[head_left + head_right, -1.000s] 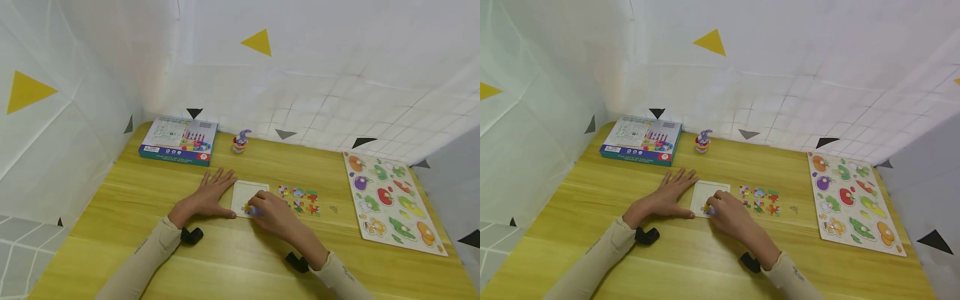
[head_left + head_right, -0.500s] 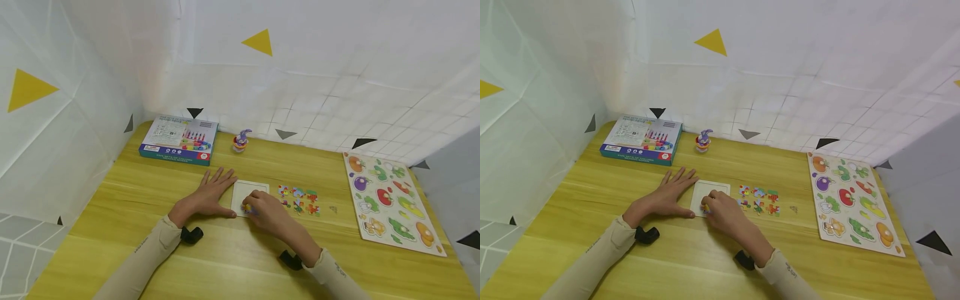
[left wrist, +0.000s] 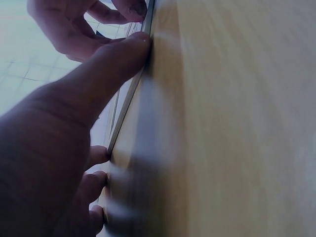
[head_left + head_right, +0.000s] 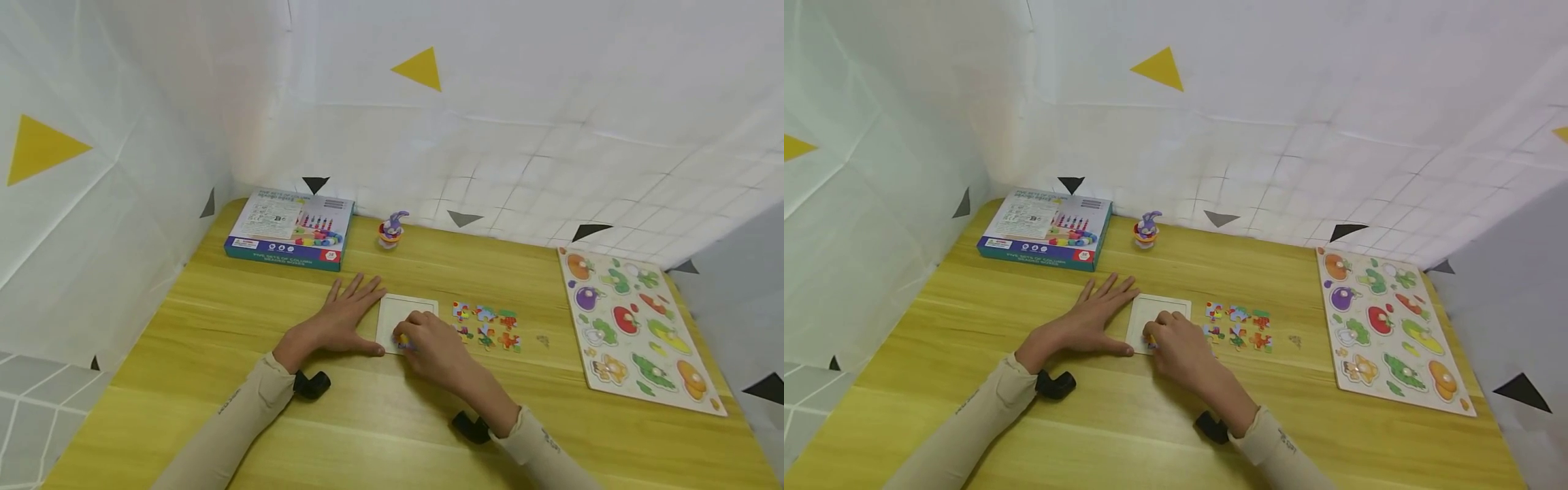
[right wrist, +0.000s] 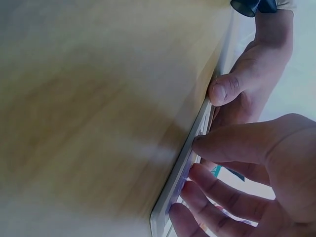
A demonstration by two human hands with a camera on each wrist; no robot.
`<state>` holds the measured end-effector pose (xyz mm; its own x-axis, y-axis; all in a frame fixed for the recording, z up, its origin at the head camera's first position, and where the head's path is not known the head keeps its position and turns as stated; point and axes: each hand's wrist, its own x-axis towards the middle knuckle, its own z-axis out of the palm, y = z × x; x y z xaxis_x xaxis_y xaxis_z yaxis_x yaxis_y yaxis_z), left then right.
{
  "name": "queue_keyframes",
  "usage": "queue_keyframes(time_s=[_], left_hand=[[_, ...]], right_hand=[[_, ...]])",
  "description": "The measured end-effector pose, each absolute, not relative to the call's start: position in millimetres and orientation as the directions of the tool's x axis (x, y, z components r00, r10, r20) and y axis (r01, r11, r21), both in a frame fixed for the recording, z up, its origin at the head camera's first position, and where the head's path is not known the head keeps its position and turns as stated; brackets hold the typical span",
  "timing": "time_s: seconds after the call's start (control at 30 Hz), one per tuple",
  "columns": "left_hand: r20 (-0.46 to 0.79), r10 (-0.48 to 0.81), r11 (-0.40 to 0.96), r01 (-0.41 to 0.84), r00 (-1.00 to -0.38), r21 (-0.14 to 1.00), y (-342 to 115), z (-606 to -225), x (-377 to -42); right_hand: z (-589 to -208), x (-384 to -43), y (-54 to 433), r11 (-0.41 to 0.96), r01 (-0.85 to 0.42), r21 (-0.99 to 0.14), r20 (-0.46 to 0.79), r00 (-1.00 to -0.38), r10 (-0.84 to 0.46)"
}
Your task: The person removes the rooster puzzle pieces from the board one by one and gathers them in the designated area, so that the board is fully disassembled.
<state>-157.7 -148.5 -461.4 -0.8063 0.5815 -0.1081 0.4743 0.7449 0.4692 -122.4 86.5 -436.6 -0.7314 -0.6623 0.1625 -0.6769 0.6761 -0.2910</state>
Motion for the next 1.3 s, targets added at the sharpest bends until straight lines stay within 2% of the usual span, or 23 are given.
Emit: queue_keyframes(time_s=[0.53, 0.7, 1.3], left_hand=[[-0.087, 0.584, 0.731, 0.476, -0.807, 0.489, -151, -462, -156], [-0.089, 0.588, 0.729, 0.480, -0.804, 0.488, -151, -462, -156], [-0.081, 0.590, 0.733, 0.491, -0.804, 0.470, -151, -463, -157]], right_hand=[[-435, -120, 84, 0.699, -0.669, -0.252, 0.162, -0.741, -0.651], [-437, -120, 85, 0.695, -0.663, -0.279, 0.187, -0.747, -0.638], [-429, -125, 97, 0.622, -0.705, -0.341, 0.271, -0.707, -0.653]])
